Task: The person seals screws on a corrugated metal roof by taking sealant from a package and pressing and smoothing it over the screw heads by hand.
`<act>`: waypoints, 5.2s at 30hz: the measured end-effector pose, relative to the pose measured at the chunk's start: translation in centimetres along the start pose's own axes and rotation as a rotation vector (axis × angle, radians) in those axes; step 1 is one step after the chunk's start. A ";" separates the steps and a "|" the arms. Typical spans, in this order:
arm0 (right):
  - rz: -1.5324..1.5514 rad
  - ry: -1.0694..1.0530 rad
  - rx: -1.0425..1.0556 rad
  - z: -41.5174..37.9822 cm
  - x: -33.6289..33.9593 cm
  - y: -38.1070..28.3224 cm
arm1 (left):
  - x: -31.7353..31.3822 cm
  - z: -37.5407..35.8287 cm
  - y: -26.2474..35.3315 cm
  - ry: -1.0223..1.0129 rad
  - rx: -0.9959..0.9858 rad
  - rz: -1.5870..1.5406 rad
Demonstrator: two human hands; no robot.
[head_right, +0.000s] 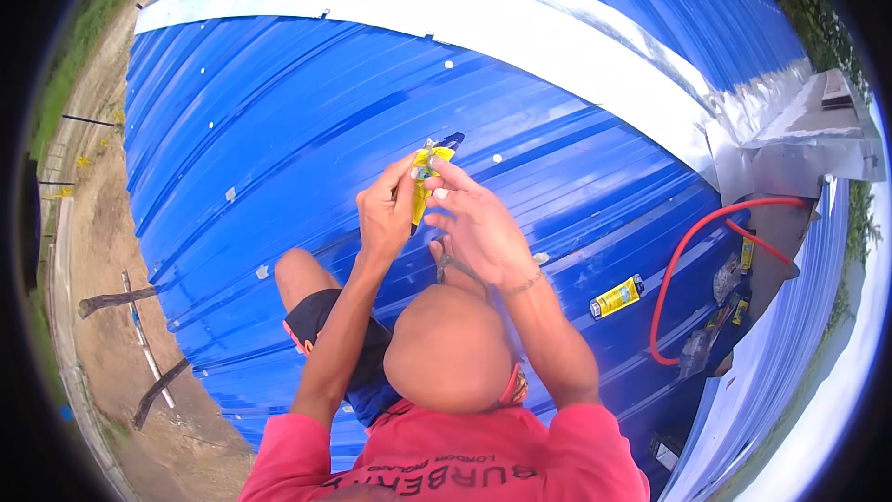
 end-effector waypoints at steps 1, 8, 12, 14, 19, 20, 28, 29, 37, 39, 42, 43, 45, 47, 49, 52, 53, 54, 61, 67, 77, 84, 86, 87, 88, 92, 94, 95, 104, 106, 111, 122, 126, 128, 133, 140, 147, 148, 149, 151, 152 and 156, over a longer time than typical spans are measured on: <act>0.032 -0.018 -0.004 0.2 0.6 -0.4 | -0.5 0.4 0.0 -0.002 -0.014 -0.002; 0.194 -0.083 -0.020 0.8 3.8 -2.7 | -3.1 2.7 0.0 -0.094 -0.450 0.282; 0.254 -0.069 -0.009 0.3 5.8 -3.3 | -4.3 3.7 0.9 -0.227 -0.661 0.437; 0.256 -0.046 -0.006 -0.1 6.8 -3.4 | -4.9 4.1 1.0 -0.290 -0.761 0.494; 0.256 0.010 0.030 -1.2 8.3 -3.6 | -5.6 5.0 1.8 -0.481 -0.937 0.586; 0.252 0.018 0.037 -1.5 8.5 -3.6 | -5.7 5.1 2.2 -0.507 -0.973 0.594; -0.057 0.171 0.178 -1.9 9.4 -3.7 | -5.6 5.9 3.6 -0.732 -1.130 0.728; -0.201 0.259 0.246 -1.8 9.8 -3.6 | -5.5 6.0 3.9 -0.738 -1.136 0.717; -0.728 0.497 0.557 -4.0 8.9 -5.8 | -4.3 7.6 6.1 -0.717 -1.154 0.608; -0.791 0.465 0.567 -3.8 8.7 -6.2 | -4.2 7.7 6.3 -0.720 -1.151 0.582; -0.905 0.387 0.632 -3.1 8.8 -6.8 | -4.1 8.1 6.3 -0.745 -1.140 0.557; -0.886 0.355 0.612 -2.8 9.0 -6.9 | -4.2 8.1 6.2 -0.756 -1.136 0.548; -0.849 0.293 0.574 -2.2 9.3 -7.1 | -4.4 8.3 6.0 -0.763 -1.116 0.529; -0.840 0.280 0.550 -1.7 9.5 -7.3 | -4.5 8.5 5.6 -0.759 -1.078 0.499; -0.832 0.272 0.541 -1.2 9.8 -7.3 | -4.6 8.6 5.0 -0.748 -1.017 0.457; -0.836 0.261 0.555 -0.7 9.9 -7.2 | -4.9 8.7 3.5 -0.717 -0.824 0.353; -0.850 0.254 0.561 -0.6 9.9 -7.3 | -5.0 8.8 3.3 -0.713 -0.724 0.330; -0.863 0.249 0.568 -0.7 9.9 -7.3 | -5.0 8.8 3.1 -0.709 -0.625 0.306; -0.350 0.194 0.644 -2.6 12.9 -10.0 | -1.7 7.3 -5.7 -0.634 -0.096 0.425; -1.057 0.753 0.635 3.1 21.3 -8.5 | 3.4 1.1 -11.0 -0.211 0.254 0.175; -1.487 0.762 0.690 13.6 25.2 -2.9 | 4.2 -6.1 -12.8 0.006 0.438 -0.156; -1.625 0.785 0.724 13.3 24.6 -2.7 | 4.2 -7.2 -13.1 0.004 0.477 -0.171; -1.739 0.811 0.762 12.7 24.3 -2.2 | 4.4 -7.0 -13.1 -0.006 0.474 -0.164; -1.822 0.823 0.788 12.5 24.3 -1.9 | 4.4 -6.9 -13.1 -0.011 0.466 -0.161; -1.905 0.834 0.813 12.5 24.4 -1.5 | 4.4 -6.7 -13.1 -0.015 0.458 -0.158; -2.172 0.842 0.788 12.1 24.6 -0.5 | 4.6 -6.2 -12.5 0.006 0.449 -0.192; -2.328 0.885 0.697 12.4 24.6 -0.2 | 4.8 -6.4 -12.9 0.000 0.443 -0.183; -2.406 0.907 0.645 12.4 24.4 -0.1 | 4.9 -6.5 -12.9 -0.004 0.441 -0.180; -2.775 1.114 0.360 13.0 21.1 1.0 | 5.2 -7.1 -12.4 0.040 0.479 -0.252; -2.753 1.121 0.311 13.2 20.2 1.3 | 5.2 -7.1 -12.3 0.041 0.470 -0.261; -2.464 1.083 0.496 13.4 20.5 1.7 | 4.7 -6.7 -11.3 0.049 0.459 -0.305; -1.812 0.972 0.555 10.4 21.3 -0.9 | 5.1 -5.9 -10.4 0.067 0.441 -0.304; -1.776 0.977 0.600 11.4 23.3 -1.4 | 5.4 -6.2 -11.0 0.076 0.439 -0.302; -1.783 0.966 0.614 11.9 23.8 -1.4 | 5.4 -6.4 -11.1 0.067 0.462 -0.286; -1.798 0.922 0.642 12.5 23.9 -2.1 | 5.0 -6.5 -11.1 0.063 0.483 -0.282; -1.982 0.814 0.714 13.4 23.0 -2.6 | 4.4 -5.9 -10.3 0.048 0.479 -0.286; -2.182 0.794 0.730 12.5 23.5 -3.8 | 5.5 -6.2 -11.0 0.088 0.467 -0.292; -2.198 0.804 0.716 12.0 23.6 -3.5 | 5.7 -6.3 -11.1 0.094 0.464 -0.301; -2.214 0.815 0.702 11.6 23.8 -3.1 | 6.0 -6.4 -11.2 0.101 0.462 -0.311; -2.211 0.853 0.671 11.2 24.6 -1.4 | 6.3 -6.6 -11.6 0.111 0.453 -0.321; -2.209 0.871 0.654 11.0 24.6 -0.6 | 6.4 -6.7 -11.8 0.114 0.448 -0.322; -2.125 0.938 0.585 10.5 24.7 1.3 | 7.2 -6.8 -12.3 0.119 0.437 -0.317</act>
Point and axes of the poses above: each hand's wrist, its own z-axis towards the middle knuckle, its own x-axis out of the back of the hand, y = z × x, the point moved 4 cm from there along z, towards the middle knuckle, and after that the axes turned 14 degrees about -x, right-handed, at the moved point
